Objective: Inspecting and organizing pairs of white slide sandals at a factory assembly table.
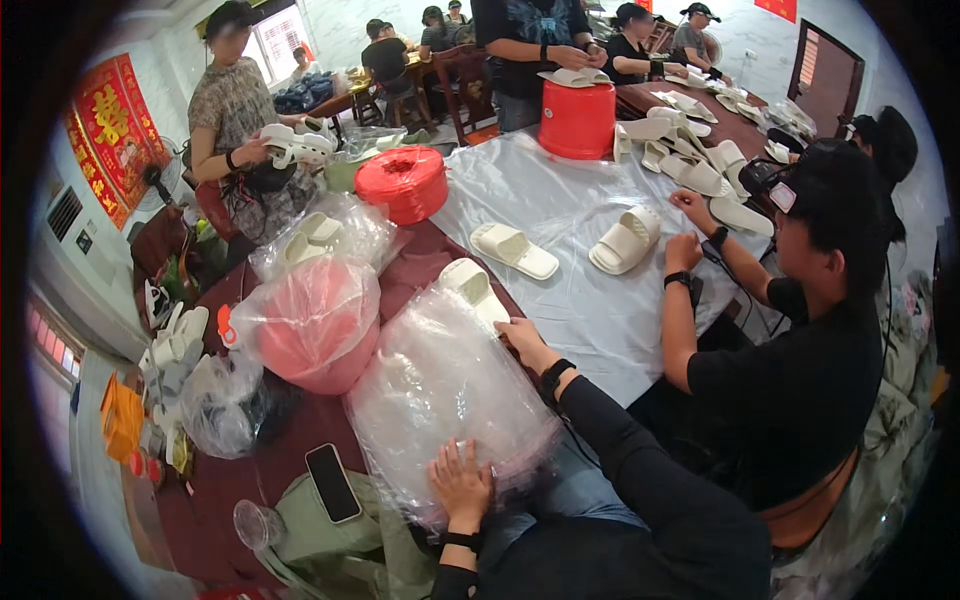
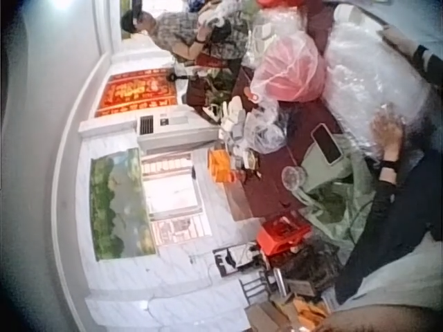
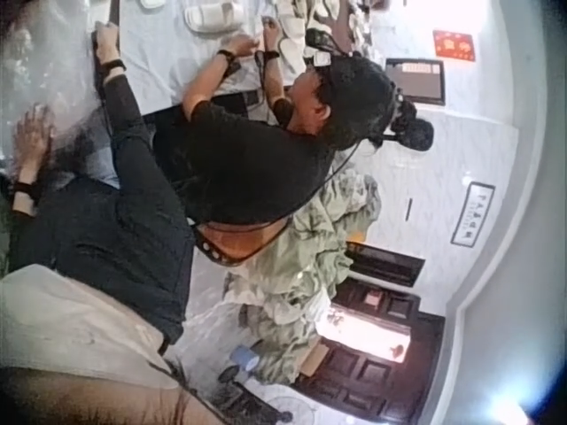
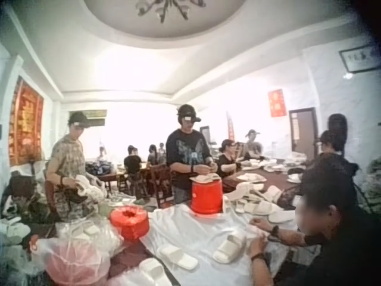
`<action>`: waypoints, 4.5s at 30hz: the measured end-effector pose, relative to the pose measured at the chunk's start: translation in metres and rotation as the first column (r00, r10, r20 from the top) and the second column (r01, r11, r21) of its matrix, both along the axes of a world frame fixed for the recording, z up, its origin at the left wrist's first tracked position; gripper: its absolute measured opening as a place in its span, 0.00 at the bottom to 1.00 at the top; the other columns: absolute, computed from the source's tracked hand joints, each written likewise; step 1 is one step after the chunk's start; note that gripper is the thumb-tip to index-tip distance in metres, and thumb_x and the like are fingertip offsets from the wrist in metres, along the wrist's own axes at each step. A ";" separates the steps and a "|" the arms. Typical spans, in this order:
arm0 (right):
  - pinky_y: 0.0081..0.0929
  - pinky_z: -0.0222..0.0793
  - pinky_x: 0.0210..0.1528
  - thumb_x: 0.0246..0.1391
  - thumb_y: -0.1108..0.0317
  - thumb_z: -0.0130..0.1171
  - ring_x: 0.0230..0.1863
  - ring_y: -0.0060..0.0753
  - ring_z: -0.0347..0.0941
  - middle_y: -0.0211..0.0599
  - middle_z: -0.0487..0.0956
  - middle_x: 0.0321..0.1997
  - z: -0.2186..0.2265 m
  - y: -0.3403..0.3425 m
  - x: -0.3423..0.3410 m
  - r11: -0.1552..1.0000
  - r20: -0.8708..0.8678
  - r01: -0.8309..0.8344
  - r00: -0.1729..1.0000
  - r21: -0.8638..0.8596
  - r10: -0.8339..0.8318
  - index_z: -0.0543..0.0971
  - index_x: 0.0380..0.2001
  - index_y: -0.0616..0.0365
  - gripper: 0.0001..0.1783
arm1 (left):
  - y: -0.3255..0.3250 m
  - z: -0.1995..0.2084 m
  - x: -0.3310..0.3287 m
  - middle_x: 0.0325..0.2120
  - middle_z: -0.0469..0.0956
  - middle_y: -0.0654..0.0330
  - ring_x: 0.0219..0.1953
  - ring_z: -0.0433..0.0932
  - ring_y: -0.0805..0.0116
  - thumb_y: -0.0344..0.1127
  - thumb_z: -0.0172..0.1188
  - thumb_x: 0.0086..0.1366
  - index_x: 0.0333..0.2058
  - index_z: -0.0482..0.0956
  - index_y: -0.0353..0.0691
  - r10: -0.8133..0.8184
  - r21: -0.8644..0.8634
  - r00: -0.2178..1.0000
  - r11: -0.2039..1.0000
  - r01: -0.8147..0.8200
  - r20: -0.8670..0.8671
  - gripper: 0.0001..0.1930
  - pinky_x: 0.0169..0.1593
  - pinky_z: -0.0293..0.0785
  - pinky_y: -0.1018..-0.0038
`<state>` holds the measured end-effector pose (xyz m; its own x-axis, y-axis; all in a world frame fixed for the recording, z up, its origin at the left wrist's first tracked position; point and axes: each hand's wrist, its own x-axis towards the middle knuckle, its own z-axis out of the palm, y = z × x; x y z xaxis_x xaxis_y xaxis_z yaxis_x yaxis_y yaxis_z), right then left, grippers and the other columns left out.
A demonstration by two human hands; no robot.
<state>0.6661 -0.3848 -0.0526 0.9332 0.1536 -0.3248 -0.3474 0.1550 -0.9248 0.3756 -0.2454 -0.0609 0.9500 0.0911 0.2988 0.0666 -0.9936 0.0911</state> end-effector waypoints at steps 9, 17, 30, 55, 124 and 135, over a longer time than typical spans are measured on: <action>0.28 0.75 0.41 0.55 0.71 0.49 0.41 0.31 0.76 0.38 0.76 0.42 0.075 -0.046 -0.010 0.880 0.206 0.076 0.959 0.469 -0.192 0.68 0.44 0.62 0.13 | -0.002 0.002 -0.001 0.56 0.63 0.53 0.59 0.59 0.53 0.50 0.53 0.59 0.58 0.65 0.51 -0.008 -0.021 1.000 1.000 0.008 0.022 0.28 0.62 0.50 0.52; 0.27 0.69 0.51 0.55 0.69 0.50 0.49 0.30 0.73 0.38 0.75 0.47 0.190 -0.104 -0.061 0.847 0.394 -0.001 0.886 0.531 -0.246 0.69 0.46 0.63 0.16 | 0.001 0.005 0.001 0.58 0.61 0.54 0.61 0.56 0.54 0.50 0.53 0.58 0.58 0.64 0.51 0.002 -0.098 1.000 0.995 -0.004 -0.024 0.29 0.62 0.49 0.52; 0.35 0.66 0.58 0.49 0.72 0.52 0.54 0.38 0.70 0.47 0.71 0.52 0.210 -0.054 -0.174 0.789 0.314 -0.106 0.943 0.606 -0.114 0.63 0.53 0.67 0.26 | -0.001 0.002 0.002 0.60 0.58 0.55 0.63 0.54 0.56 0.52 0.49 0.62 0.60 0.61 0.53 -0.001 -0.148 0.998 0.989 -0.007 -0.055 0.28 0.64 0.44 0.54; 0.25 0.71 0.41 0.56 0.69 0.50 0.40 0.25 0.74 0.31 0.76 0.43 0.053 -0.043 -0.194 0.951 -0.195 -0.285 0.932 0.121 0.305 0.71 0.47 0.57 0.15 | -0.003 -0.004 0.002 0.55 0.65 0.53 0.62 0.56 0.55 0.50 0.53 0.59 0.49 0.74 0.46 0.018 -0.087 0.999 0.996 -0.014 0.038 0.22 0.63 0.47 0.53; 0.38 0.45 0.67 0.52 0.65 0.59 0.67 0.47 0.50 0.47 0.57 0.66 0.150 -0.097 -0.227 0.280 0.398 -0.883 0.119 -0.377 0.909 0.67 0.57 0.60 0.29 | 0.061 0.084 0.015 0.49 0.73 0.49 0.52 0.70 0.51 0.31 0.51 0.63 0.49 0.74 0.38 -0.116 -0.514 0.981 0.839 0.179 0.153 0.16 0.55 0.62 0.62; 0.40 0.54 0.61 0.48 0.68 0.59 0.60 0.55 0.59 0.52 0.65 0.58 0.145 -0.091 -0.226 0.523 0.410 -0.565 0.326 -0.638 0.852 0.70 0.53 0.59 0.26 | 0.059 0.095 0.009 0.54 0.70 0.51 0.58 0.64 0.50 0.32 0.46 0.66 0.55 0.70 0.43 -0.187 -0.624 0.978 0.754 0.204 0.094 0.18 0.60 0.54 0.61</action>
